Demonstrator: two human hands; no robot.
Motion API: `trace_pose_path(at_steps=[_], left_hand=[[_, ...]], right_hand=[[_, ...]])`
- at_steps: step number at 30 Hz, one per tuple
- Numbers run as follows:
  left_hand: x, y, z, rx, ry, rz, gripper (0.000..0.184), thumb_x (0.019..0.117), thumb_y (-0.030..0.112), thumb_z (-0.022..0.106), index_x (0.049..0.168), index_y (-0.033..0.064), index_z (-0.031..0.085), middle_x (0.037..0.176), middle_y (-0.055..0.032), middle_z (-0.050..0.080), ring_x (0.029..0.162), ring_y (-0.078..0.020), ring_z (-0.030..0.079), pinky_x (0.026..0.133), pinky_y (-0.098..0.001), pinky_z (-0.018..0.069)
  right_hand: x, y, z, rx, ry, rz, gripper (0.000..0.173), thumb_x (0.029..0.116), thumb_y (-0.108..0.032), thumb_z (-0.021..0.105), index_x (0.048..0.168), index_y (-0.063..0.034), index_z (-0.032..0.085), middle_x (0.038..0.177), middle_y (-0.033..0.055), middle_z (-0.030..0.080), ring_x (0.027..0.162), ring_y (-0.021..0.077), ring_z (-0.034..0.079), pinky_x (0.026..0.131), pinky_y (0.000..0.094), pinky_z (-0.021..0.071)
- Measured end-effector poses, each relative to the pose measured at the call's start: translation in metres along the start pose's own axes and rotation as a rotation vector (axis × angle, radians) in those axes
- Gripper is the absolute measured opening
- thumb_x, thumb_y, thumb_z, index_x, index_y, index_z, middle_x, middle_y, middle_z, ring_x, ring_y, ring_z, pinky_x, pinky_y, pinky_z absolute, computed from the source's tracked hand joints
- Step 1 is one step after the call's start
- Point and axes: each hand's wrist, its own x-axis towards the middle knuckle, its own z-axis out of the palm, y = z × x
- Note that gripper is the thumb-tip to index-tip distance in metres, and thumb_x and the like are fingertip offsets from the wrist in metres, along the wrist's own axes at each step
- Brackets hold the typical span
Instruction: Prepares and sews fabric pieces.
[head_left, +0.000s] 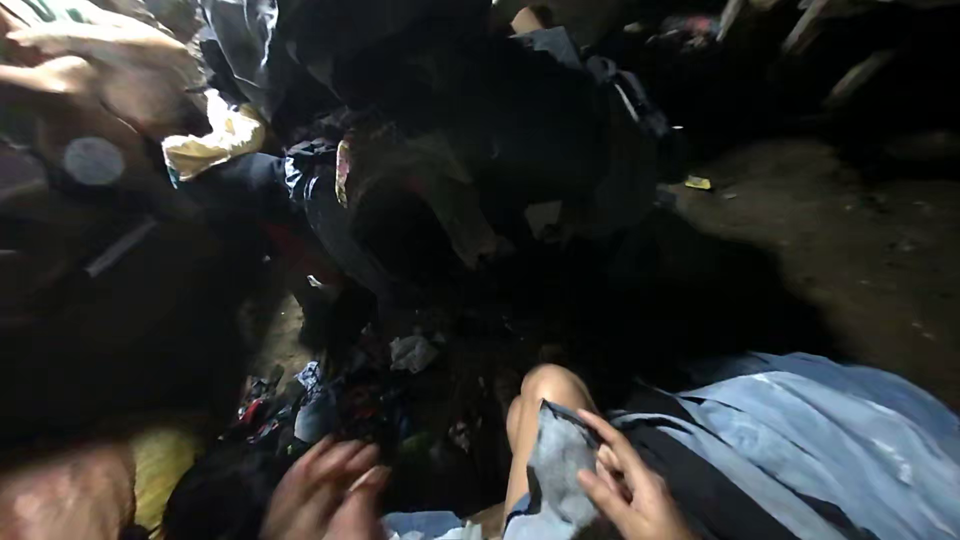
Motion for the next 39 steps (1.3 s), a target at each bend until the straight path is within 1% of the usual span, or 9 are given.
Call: trace_pose_path(at_steps=[2,5,9,14,18,21,26,30,39], left_hand=[[-0.003,-0.037,0.058,0.15,-0.104,-0.292,0.04,0.1032,0.015,0.044,0.134,-0.0098,0.052,0.122,-0.0109,0.065,0.108,-0.0083,0.063,0.09,-0.0278,0.0522],[-0.013,-0.083,0.087,0.327,-0.388,-0.457,0.047,0.1074,0.025,0.042,0.136,-0.0092,0.057,0.131,-0.0248,0.062,0.12,-0.0294,0.062,0.104,-0.0451,0.0482],[-0.017,-0.1,0.103,0.441,-0.542,-0.503,0.042,0.1047,0.03,0.052,0.13,-0.0005,0.066,0.127,-0.0189,0.064,0.118,-0.0311,0.062,0.102,-0.0498,0.0478],[-0.02,-0.104,0.121,0.505,-0.448,-0.316,0.025,0.0914,0.015,0.071,0.111,-0.0008,0.074,0.11,-0.0174,0.067,0.096,-0.0266,0.067,0.084,-0.0414,0.0553],[-0.029,-0.092,0.126,0.421,-0.386,-0.263,0.016,0.0941,0.006,0.061,0.101,-0.0048,0.071,0.092,-0.0124,0.069,0.082,-0.0148,0.066,0.076,-0.0298,0.0549],[-0.038,-0.08,0.128,0.3,-0.353,-0.39,0.018,0.0991,0.004,0.055,0.106,-0.0092,0.065,0.093,-0.0132,0.067,0.084,-0.0079,0.063,0.08,-0.023,0.0515],[-0.04,-0.081,0.12,0.169,-0.313,-0.605,0.018,0.0996,0.004,0.056,0.107,-0.0089,0.067,0.095,-0.0098,0.07,0.087,-0.0022,0.064,0.085,-0.0221,0.0517],[-0.042,-0.085,0.115,0.075,-0.242,-0.64,0.014,0.0975,0.0,0.056,0.097,-0.0079,0.068,0.089,-0.0029,0.069,0.084,0.0039,0.061,0.083,-0.0171,0.0498],[-0.045,-0.079,0.115,-0.109,-0.109,-0.763,0.018,0.0954,-0.006,0.051,0.091,-0.0007,0.068,0.076,0.0059,0.068,0.071,0.0042,0.064,0.071,-0.016,0.0543]], right_hand=[[0.005,-0.003,-0.009,0.072,0.06,0.058,0.051,0.0971,-0.01,0.058,0.142,0.0128,0.048,0.076,0.0019,0.053,0.064,0.0028,0.047,0.063,0.0209,0.0443],[0.013,-0.007,-0.021,0.403,0.079,0.313,0.04,0.1034,-0.007,0.034,0.137,0.0026,0.052,0.073,-0.0116,0.05,0.056,-0.0049,0.044,0.052,0.0137,0.0397],[0.018,0.0,-0.032,0.546,-0.007,0.418,0.046,0.1077,-0.016,0.021,0.145,-0.0033,0.045,0.065,-0.0143,0.051,0.05,-0.0022,0.048,0.046,0.016,0.0441],[0.027,0.007,-0.021,0.192,0.162,0.235,0.035,0.0913,-0.01,0.063,0.123,0.0033,0.066,0.07,-0.0113,0.051,0.056,-0.0082,0.038,0.055,0.0112,0.0356],[0.034,0.012,-0.008,0.144,0.213,-0.021,0.047,0.0943,-0.032,0.065,0.119,0.0078,0.067,0.068,-0.0084,0.052,0.058,-0.0097,0.039,0.057,0.0087,0.0371],[0.026,0.007,-0.013,-0.007,0.138,-0.144,0.064,0.1088,-0.046,0.032,0.13,0.0071,0.061,0.072,0.003,0.057,0.061,0.0024,0.049,0.061,0.02,0.0447],[0.005,-0.013,-0.014,-0.156,0.021,-0.017,0.05,0.1012,-0.025,0.056,0.14,0.0073,0.055,0.102,0.0226,0.072,0.079,0.0317,0.071,0.072,0.0491,0.0572],[0.0,-0.009,-0.009,-0.138,-0.036,-0.058,0.053,0.0994,-0.023,0.062,0.143,0.0068,0.054,0.129,0.0254,0.066,0.105,0.0374,0.071,0.09,0.0524,0.0557],[-0.001,-0.006,-0.003,-0.202,-0.047,-0.141,0.043,0.1027,-0.023,0.056,0.139,-0.0009,0.062,0.099,0.0227,0.071,0.08,0.0332,0.071,0.07,0.048,0.0577]])
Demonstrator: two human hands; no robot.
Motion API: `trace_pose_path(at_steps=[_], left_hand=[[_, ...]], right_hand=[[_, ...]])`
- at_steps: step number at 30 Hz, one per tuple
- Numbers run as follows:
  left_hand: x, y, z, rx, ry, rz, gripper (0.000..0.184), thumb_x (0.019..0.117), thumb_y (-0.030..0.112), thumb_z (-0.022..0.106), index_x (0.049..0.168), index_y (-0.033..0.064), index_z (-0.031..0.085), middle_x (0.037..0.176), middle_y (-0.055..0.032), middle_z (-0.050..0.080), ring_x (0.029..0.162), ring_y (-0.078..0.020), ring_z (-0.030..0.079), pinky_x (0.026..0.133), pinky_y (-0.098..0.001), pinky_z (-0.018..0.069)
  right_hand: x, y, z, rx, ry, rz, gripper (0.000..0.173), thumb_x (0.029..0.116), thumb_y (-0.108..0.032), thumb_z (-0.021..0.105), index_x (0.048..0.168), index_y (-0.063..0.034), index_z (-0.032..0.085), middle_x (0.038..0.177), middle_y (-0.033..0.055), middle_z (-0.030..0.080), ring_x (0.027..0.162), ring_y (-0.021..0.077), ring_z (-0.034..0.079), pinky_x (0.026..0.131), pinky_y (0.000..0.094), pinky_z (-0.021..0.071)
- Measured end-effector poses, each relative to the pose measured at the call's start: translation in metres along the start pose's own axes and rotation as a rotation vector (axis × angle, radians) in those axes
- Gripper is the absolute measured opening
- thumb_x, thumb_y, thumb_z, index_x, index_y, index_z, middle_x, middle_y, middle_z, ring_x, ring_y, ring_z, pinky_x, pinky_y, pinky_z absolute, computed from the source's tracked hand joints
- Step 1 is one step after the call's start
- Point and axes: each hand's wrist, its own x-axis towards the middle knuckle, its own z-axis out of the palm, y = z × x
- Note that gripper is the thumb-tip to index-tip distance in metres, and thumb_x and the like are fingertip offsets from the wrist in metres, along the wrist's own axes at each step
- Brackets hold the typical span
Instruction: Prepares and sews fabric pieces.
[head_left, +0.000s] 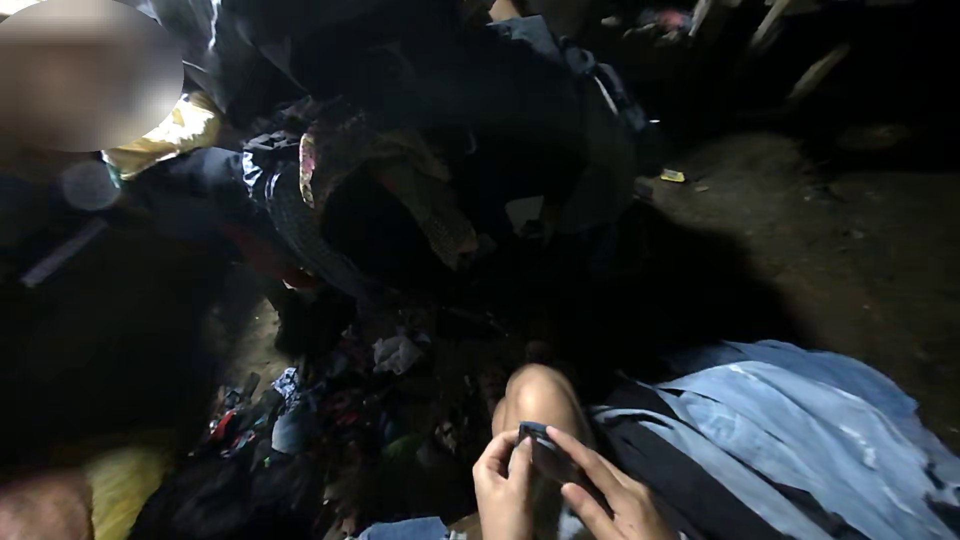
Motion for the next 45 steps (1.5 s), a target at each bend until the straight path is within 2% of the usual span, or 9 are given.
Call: trace_pose_path(at_steps=[16,26,29,31,34,36,38,41,45], left_hand=[[-0.006,-0.01,0.004,-0.043,0.019,0.065,0.02,0.0985,-0.003,0.05,0.102,-0.0069,0.07,0.096,-0.0027,0.07,0.088,0.0003,0.066,0.083,-0.0182,0.0559],[-0.014,-0.012,0.013,-0.054,0.048,0.059,0.018,0.0974,-0.005,0.051,0.096,-0.0051,0.069,0.085,0.0007,0.069,0.078,0.0022,0.065,0.076,-0.0163,0.0561],[-0.011,-0.013,0.009,-0.075,0.034,0.03,0.018,0.0995,-0.003,0.052,0.097,-0.0048,0.069,0.082,0.0011,0.07,0.074,0.0015,0.065,0.074,-0.0167,0.0557],[-0.009,-0.013,0.006,-0.062,0.017,0.011,0.017,0.0996,-0.002,0.053,0.097,-0.0036,0.07,0.079,0.0016,0.07,0.071,0.0012,0.065,0.071,-0.0174,0.0563],[-0.005,-0.012,0.002,-0.035,-0.033,-0.002,0.016,0.0989,-0.001,0.055,0.095,-0.0019,0.071,0.078,0.0026,0.07,0.069,0.0015,0.065,0.069,-0.0177,0.0559],[-0.003,-0.011,0.0,-0.025,-0.039,-0.01,0.017,0.0967,-0.002,0.056,0.092,-0.0009,0.071,0.075,0.0034,0.07,0.068,0.0015,0.065,0.068,-0.0176,0.0558],[-0.001,-0.008,0.001,-0.026,-0.014,-0.019,0.016,0.096,-0.003,0.057,0.089,-0.0009,0.072,0.074,0.0038,0.07,0.067,0.002,0.065,0.068,-0.0174,0.0559],[0.0,-0.007,0.004,-0.026,0.038,-0.026,0.016,0.0973,-0.002,0.057,0.091,-0.0022,0.071,0.076,0.0026,0.07,0.071,0.0015,0.065,0.071,-0.018,0.0554],[-0.004,-0.006,0.01,-0.033,0.077,-0.021,0.016,0.0989,-0.003,0.055,0.094,-0.0038,0.07,0.078,0.0017,0.071,0.072,0.0018,0.066,0.072,-0.0183,0.0563]], right_hand=[[0.004,-0.004,0.003,-0.031,0.022,0.062,0.047,0.1034,-0.025,0.055,0.144,-0.0009,0.057,0.123,0.0195,0.071,0.098,0.0329,0.074,0.081,0.05,0.0594],[0.015,-0.001,0.023,-0.053,0.2,0.024,0.037,0.102,-0.029,0.053,0.131,-0.016,0.072,0.088,0.0127,0.07,0.069,0.0204,0.066,0.061,0.0343,0.0546],[0.019,-0.004,0.006,0.398,0.046,0.182,0.034,0.1038,-0.018,0.053,0.131,-0.005,0.069,0.118,0.0059,0.073,0.104,0.0034,0.067,0.094,0.0226,0.0534],[0.025,-0.008,-0.008,0.702,-0.033,0.346,0.032,0.1032,-0.009,0.05,0.129,-0.002,0.067,0.109,-0.008,0.072,0.085,-0.0106,0.06,0.077,0.0095,0.0488],[0.032,-0.007,-0.021,0.829,-0.144,0.491,0.033,0.1031,-0.011,0.047,0.129,-0.0101,0.067,0.069,-0.0177,0.052,0.052,-0.0078,0.039,0.046,0.0118,0.0318],[0.032,-0.007,-0.023,0.828,-0.181,0.47,0.033,0.1034,-0.011,0.047,0.13,-0.0099,0.067,0.073,-0.0173,0.055,0.054,-0.0082,0.04,0.048,0.0114,0.0329],[0.03,-0.007,-0.022,0.717,-0.179,0.38,0.034,0.1037,-0.011,0.048,0.132,-0.006,0.065,0.104,-0.0116,0.07,0.072,-0.0113,0.053,0.064,0.009,0.0432],[0.02,-0.005,-0.016,0.295,-0.158,0.181,0.041,0.1056,-0.021,0.049,0.143,-0.0076,0.06,0.134,0.0094,0.067,0.116,0.0114,0.066,0.099,0.0326,0.0526],[0.003,-0.008,-0.003,-0.026,-0.015,0.107,0.046,0.1028,-0.021,0.054,0.145,-0.0043,0.057,0.111,0.0219,0.072,0.09,0.0377,0.073,0.074,0.0561,0.0576]])
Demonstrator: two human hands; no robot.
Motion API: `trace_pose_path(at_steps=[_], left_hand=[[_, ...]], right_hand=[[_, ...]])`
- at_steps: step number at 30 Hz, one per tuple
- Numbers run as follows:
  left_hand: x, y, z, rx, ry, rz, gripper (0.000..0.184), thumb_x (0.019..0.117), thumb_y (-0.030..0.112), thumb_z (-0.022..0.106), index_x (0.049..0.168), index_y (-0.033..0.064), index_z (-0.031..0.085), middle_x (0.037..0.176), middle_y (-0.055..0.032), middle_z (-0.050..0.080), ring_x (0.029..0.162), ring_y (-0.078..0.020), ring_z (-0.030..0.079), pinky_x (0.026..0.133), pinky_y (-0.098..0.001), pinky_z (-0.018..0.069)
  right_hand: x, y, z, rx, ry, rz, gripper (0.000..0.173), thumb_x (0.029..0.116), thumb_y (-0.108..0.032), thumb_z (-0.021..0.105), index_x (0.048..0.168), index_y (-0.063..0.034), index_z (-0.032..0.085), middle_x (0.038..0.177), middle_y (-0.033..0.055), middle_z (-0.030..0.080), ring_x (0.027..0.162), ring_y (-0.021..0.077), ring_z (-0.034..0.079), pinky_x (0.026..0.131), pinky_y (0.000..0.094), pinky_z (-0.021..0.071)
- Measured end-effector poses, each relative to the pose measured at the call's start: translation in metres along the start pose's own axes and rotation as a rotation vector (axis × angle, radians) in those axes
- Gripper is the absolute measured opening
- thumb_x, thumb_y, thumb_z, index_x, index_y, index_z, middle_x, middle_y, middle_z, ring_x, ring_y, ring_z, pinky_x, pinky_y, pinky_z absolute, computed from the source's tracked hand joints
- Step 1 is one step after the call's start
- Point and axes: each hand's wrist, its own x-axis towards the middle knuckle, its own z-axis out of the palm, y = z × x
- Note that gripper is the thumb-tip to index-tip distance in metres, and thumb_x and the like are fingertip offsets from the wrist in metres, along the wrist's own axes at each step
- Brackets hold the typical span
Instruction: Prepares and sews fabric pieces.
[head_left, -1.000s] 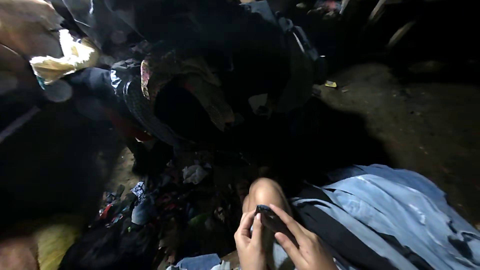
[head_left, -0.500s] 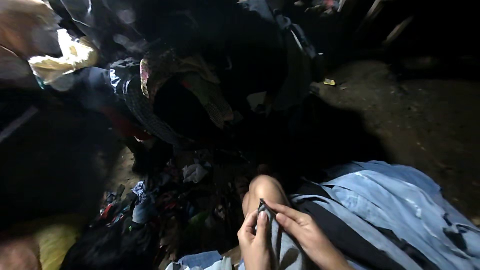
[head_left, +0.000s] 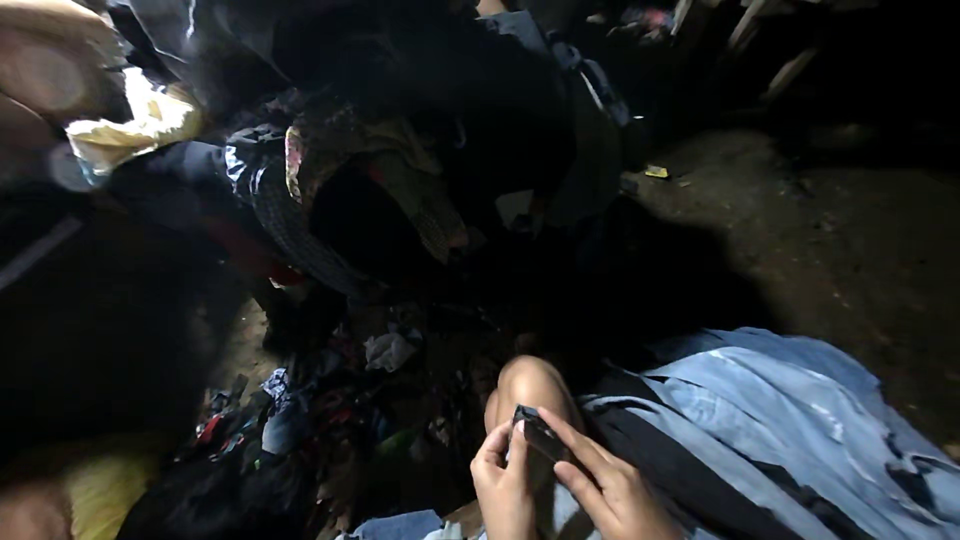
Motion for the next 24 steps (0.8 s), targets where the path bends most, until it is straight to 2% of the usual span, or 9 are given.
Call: trace_pose_path(at_steps=[3,5,10,13,16,19,21,23,24], left_hand=[[-0.005,0.0,0.002,-0.029,-0.033,-0.013,0.017,0.0996,-0.002,0.053,0.1,-0.0048,0.07,0.081,0.0003,0.072,0.075,0.0003,0.068,0.075,-0.0194,0.0577],[-0.006,0.002,0.002,-0.038,-0.075,-0.027,0.018,0.1002,-0.001,0.052,0.103,-0.0047,0.07,0.084,-0.0004,0.073,0.077,-0.0006,0.069,0.077,-0.0203,0.0583],[-0.005,0.0,-0.001,-0.024,-0.09,-0.045,0.021,0.097,-0.004,0.051,0.088,0.0009,0.069,0.075,0.003,0.07,0.069,0.0005,0.066,0.07,-0.0192,0.057],[-0.008,0.004,0.001,-0.049,-0.026,-0.062,0.02,0.1,-0.002,0.05,0.095,-0.002,0.07,0.077,0.0023,0.071,0.07,0.0001,0.067,0.071,-0.0191,0.0576],[-0.012,0.001,0.005,-0.077,-0.01,-0.049,0.02,0.1002,-0.003,0.05,0.096,-0.0024,0.069,0.076,0.0027,0.07,0.07,0.0008,0.067,0.07,-0.0182,0.0574],[-0.014,-0.003,0.009,-0.082,0.002,-0.019,0.02,0.0992,-0.005,0.05,0.092,-0.0021,0.068,0.074,0.0032,0.069,0.067,0.0012,0.065,0.068,-0.0176,0.0569],[-0.014,-0.005,0.008,-0.055,0.011,0.01,0.019,0.0985,-0.005,0.05,0.093,-0.0035,0.069,0.077,0.0023,0.069,0.069,0.0017,0.065,0.07,-0.017,0.0564],[-0.012,-0.008,0.006,-0.026,0.002,0.039,0.018,0.0988,-0.004,0.052,0.093,-0.0045,0.069,0.079,0.0016,0.07,0.072,0.0023,0.065,0.072,-0.0167,0.0562],[-0.01,-0.009,0.004,-0.01,-0.006,0.049,0.018,0.0988,-0.003,0.053,0.093,-0.0044,0.069,0.079,0.002,0.069,0.071,0.0031,0.064,0.072,-0.0161,0.0557]], right_hand=[[-0.002,0.001,0.004,-0.041,0.058,0.021,0.051,0.1018,-0.024,0.057,0.147,-0.0004,0.053,0.117,0.0198,0.072,0.088,0.0333,0.074,0.075,0.0521,0.0593],[0.002,0.001,0.008,-0.042,0.102,0.028,0.054,0.1009,-0.026,0.059,0.147,0.0014,0.052,0.108,0.0191,0.073,0.076,0.0303,0.072,0.068,0.0502,0.0583],[0.006,-0.002,0.015,-0.072,0.158,-0.005,0.052,0.1002,-0.029,0.059,0.142,0.0006,0.057,0.117,0.0182,0.073,0.086,0.0305,0.075,0.071,0.0478,0.06],[0.0,-0.003,0.014,-0.061,0.137,-0.008,0.048,0.1008,-0.026,0.058,0.14,0.0018,0.059,0.117,0.0212,0.072,0.09,0.0341,0.074,0.074,0.0496,0.0597],[0.0,0.004,0.017,-0.067,0.161,-0.041,0.042,0.1028,-0.028,0.055,0.136,-0.005,0.065,0.1,0.0189,0.072,0.079,0.0293,0.071,0.067,0.0436,0.0587],[0.007,0.007,0.024,-0.1,0.228,-0.079,0.038,0.1028,-0.032,0.053,0.131,-0.0157,0.072,0.081,0.0112,0.064,0.063,0.0197,0.062,0.056,0.0327,0.0524],[0.01,0.004,0.022,-0.008,0.204,-0.041,0.035,0.1016,-0.029,0.056,0.129,-0.0155,0.073,0.084,0.01,0.066,0.068,0.0172,0.063,0.061,0.0316,0.0533],[0.013,0.001,0.011,0.275,0.101,0.055,0.033,0.1015,-0.018,0.057,0.129,-0.0056,0.071,0.105,0.0085,0.074,0.09,0.009,0.068,0.083,0.0267,0.0554],[0.015,-0.001,0.002,0.476,0.018,0.13,0.032,0.1024,-0.012,0.054,0.129,-0.0017,0.069,0.116,0.0025,0.074,0.099,-0.0009,0.067,0.091,0.0182,0.0533]])
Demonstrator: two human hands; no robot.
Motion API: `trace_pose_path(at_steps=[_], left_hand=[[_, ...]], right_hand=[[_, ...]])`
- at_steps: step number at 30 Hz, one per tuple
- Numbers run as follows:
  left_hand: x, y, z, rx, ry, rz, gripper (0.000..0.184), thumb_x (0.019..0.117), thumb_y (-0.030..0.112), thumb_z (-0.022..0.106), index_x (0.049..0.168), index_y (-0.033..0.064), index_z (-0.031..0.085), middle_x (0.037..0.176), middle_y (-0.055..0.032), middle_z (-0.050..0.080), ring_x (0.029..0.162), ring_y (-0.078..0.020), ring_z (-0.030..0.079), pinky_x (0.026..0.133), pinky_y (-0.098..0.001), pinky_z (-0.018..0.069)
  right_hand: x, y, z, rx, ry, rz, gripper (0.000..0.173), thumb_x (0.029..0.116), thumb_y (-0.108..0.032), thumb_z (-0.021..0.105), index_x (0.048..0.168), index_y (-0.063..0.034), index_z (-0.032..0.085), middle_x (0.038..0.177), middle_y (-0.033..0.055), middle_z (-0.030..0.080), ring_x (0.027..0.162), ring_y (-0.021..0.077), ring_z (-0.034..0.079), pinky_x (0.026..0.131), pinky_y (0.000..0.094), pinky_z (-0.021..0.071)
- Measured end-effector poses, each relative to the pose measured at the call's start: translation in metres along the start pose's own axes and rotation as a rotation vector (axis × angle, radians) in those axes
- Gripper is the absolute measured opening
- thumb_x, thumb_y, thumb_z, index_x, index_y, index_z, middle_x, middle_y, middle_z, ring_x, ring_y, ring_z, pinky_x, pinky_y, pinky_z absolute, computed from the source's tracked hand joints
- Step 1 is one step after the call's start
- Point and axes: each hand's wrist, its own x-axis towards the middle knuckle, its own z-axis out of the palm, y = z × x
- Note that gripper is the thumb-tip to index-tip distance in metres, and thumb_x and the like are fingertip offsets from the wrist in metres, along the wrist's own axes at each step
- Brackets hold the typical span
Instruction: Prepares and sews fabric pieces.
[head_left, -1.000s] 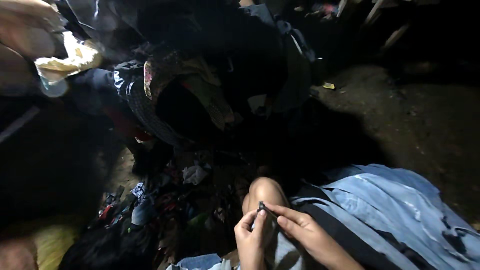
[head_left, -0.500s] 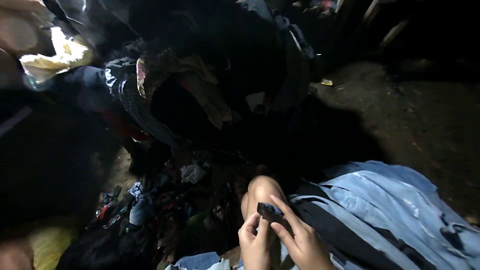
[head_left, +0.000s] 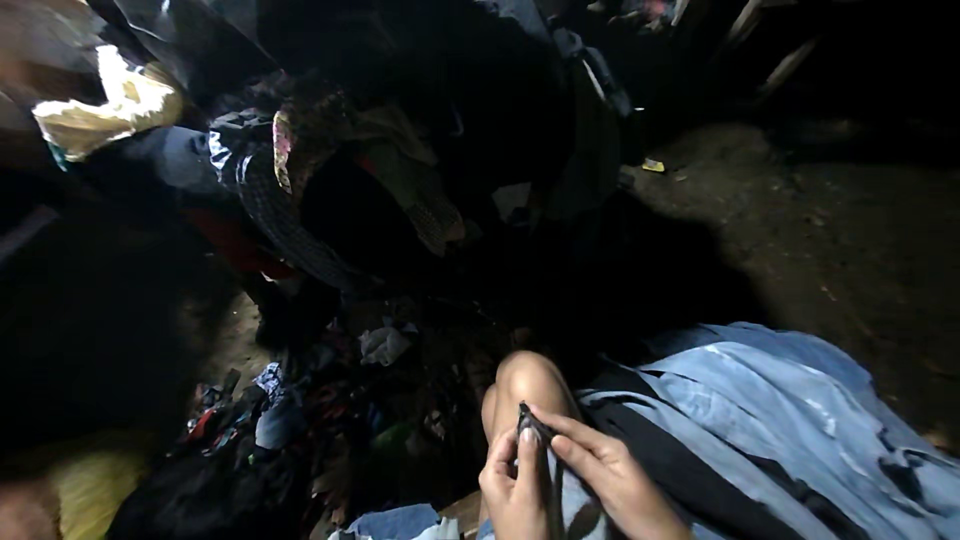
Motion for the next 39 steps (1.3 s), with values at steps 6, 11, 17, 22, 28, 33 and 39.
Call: trace_pose_path(at_steps=[6,11,17,22,28,33,39], left_hand=[[0.004,0.001,-0.005,0.046,-0.032,-0.006,0.017,0.0988,-0.003,0.053,0.094,-0.0043,0.069,0.077,0.0022,0.068,0.068,0.0039,0.063,0.068,-0.0149,0.054],[0.007,0.003,-0.007,0.033,-0.029,-0.016,0.016,0.094,-0.003,0.058,0.084,0.0007,0.07,0.071,0.0047,0.068,0.066,0.003,0.064,0.068,-0.0166,0.055],[0.007,0.001,-0.005,0.008,0.018,-0.007,0.019,0.0963,-0.003,0.054,0.087,-0.0005,0.07,0.074,0.0036,0.069,0.068,0.0021,0.065,0.068,-0.0175,0.0564],[0.005,0.001,-0.004,0.002,0.009,0.002,0.018,0.0963,-0.003,0.055,0.088,-0.0026,0.071,0.08,0.0009,0.07,0.073,0.0015,0.066,0.072,-0.0173,0.0566],[0.005,-0.005,-0.005,0.024,-0.053,0.04,0.019,0.0935,-0.002,0.056,0.083,-0.0001,0.072,0.08,0.0014,0.069,0.075,0.001,0.065,0.073,-0.0173,0.0557],[0.002,-0.002,-0.004,-0.019,0.011,0.015,0.021,0.0959,-0.004,0.054,0.083,-0.001,0.07,0.076,0.003,0.068,0.071,0.0018,0.064,0.07,-0.0169,0.0557],[0.002,-0.01,-0.002,-0.003,-0.026,0.055,0.019,0.0947,-0.004,0.056,0.084,-0.0024,0.071,0.078,0.0003,0.068,0.072,0.0012,0.065,0.072,-0.0167,0.0562]], right_hand=[[0.013,-0.012,-0.026,0.445,-0.244,0.427,0.032,0.1053,-0.016,0.044,0.13,-0.0131,0.064,0.065,-0.0152,0.05,0.047,-0.0062,0.037,0.043,0.0116,0.0303],[0.003,-0.015,-0.015,0.081,-0.169,0.1,0.035,0.1033,-0.012,0.052,0.135,-0.0036,0.064,0.124,-0.0021,0.07,0.101,-0.0063,0.064,0.09,0.0141,0.0509],[-0.023,-0.004,0.001,-0.507,-0.006,-0.126,0.046,0.1024,-0.024,0.056,0.143,-0.0037,0.059,0.106,0.0217,0.072,0.084,0.0366,0.072,0.072,0.0531,0.0583],[-0.022,0.004,0.002,-0.557,0.058,-0.149,0.047,0.1016,-0.024,0.057,0.143,-0.003,0.059,0.108,0.0203,0.073,0.082,0.0356,0.073,0.069,0.0521,0.0589],[-0.009,0.011,0.005,-0.499,0.061,-0.173,0.048,0.1035,-0.031,0.053,0.144,-0.0061,0.058,0.113,0.0168,0.073,0.089,0.031,0.074,0.073,0.0497,0.0593],[-0.016,0.01,0.005,-0.542,0.081,-0.167,0.046,0.1016,-0.026,0.057,0.142,-0.005,0.06,0.109,0.0192,0.073,0.082,0.034,0.073,0.069,0.0513,0.0589],[-0.003,0.018,0.006,-0.389,0.079,-0.193,0.038,0.1031,-0.025,0.053,0.133,-0.0102,0.069,0.099,0.0128,0.073,0.082,0.0209,0.07,0.072,0.0388,0.0582]])
